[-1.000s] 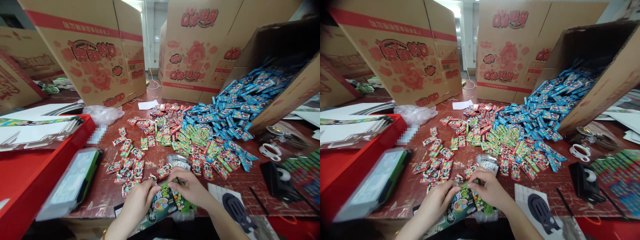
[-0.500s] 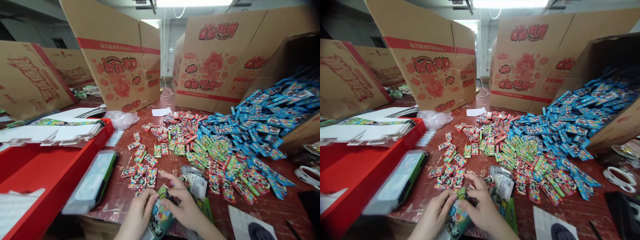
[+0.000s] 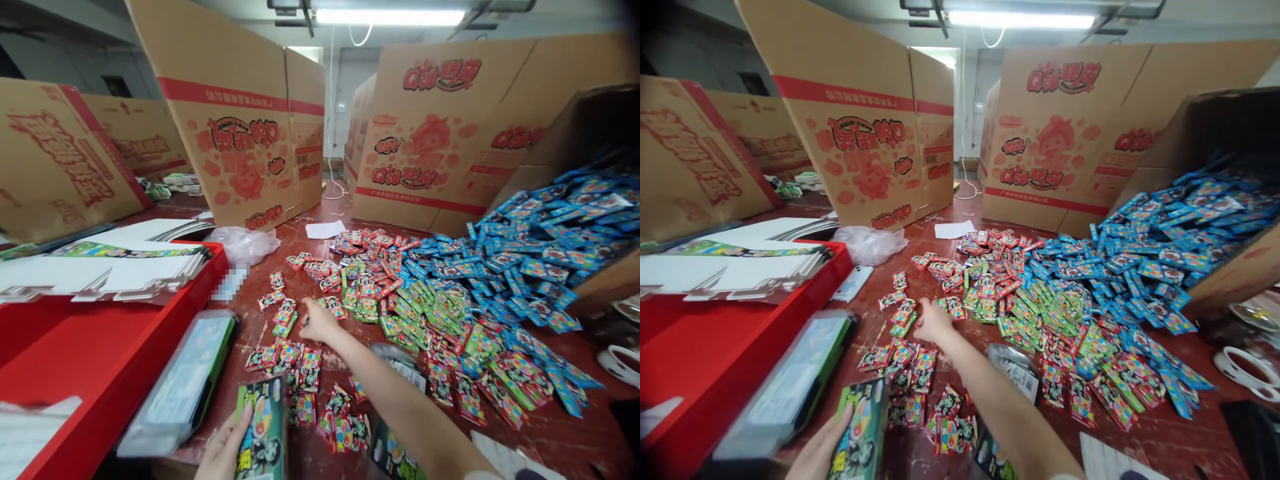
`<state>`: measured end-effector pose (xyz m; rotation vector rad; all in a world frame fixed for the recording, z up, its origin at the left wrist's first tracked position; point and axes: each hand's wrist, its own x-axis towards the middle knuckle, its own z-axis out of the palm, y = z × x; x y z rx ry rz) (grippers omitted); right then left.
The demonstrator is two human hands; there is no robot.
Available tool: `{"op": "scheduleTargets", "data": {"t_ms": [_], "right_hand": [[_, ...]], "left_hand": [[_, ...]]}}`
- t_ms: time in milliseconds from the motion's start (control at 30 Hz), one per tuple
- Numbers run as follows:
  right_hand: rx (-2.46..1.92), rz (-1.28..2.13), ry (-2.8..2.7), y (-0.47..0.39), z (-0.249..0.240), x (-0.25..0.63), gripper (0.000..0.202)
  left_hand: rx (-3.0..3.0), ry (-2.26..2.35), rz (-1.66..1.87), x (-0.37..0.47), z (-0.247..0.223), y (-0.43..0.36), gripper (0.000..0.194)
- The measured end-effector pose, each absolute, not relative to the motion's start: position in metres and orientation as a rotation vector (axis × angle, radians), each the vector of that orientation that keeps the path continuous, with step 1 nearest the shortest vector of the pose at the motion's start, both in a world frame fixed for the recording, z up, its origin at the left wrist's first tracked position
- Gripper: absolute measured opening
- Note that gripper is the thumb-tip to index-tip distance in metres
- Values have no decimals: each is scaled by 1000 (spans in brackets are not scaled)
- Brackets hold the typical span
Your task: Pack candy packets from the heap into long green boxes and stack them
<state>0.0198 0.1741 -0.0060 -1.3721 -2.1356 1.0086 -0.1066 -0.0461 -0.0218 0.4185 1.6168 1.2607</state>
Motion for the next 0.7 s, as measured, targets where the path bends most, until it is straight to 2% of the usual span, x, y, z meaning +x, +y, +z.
{"op": "scheduleTargets", "data": {"t_ms": [100,167,200,300,433,600,700], "right_hand": [[-1238,1156,-2063,166,8,77,42],[-1066,1376,-1770,153,13,111,15],[-999,1461,-1586,145,13,122,11],[-910,1504,-1168,118,8,130,19],[-937,1347,-1168,96,-5,124,44],[-959,1177,-1663,91,-2,153,30],[-996,1289,-1765,94,9,168,30]], "left_hand": [[494,1426,1264,-100,-23,-33,60],[651,1422,1262,-91,-27,-23,58],[745,1461,1249,-85,-28,-18,58],[1000,1583,1190,-62,-30,-7,59],[1142,1483,1162,-34,-22,-3,53],[1123,1463,1172,-22,-10,-3,52],[1144,1424,1122,-22,-4,-2,49]]}}
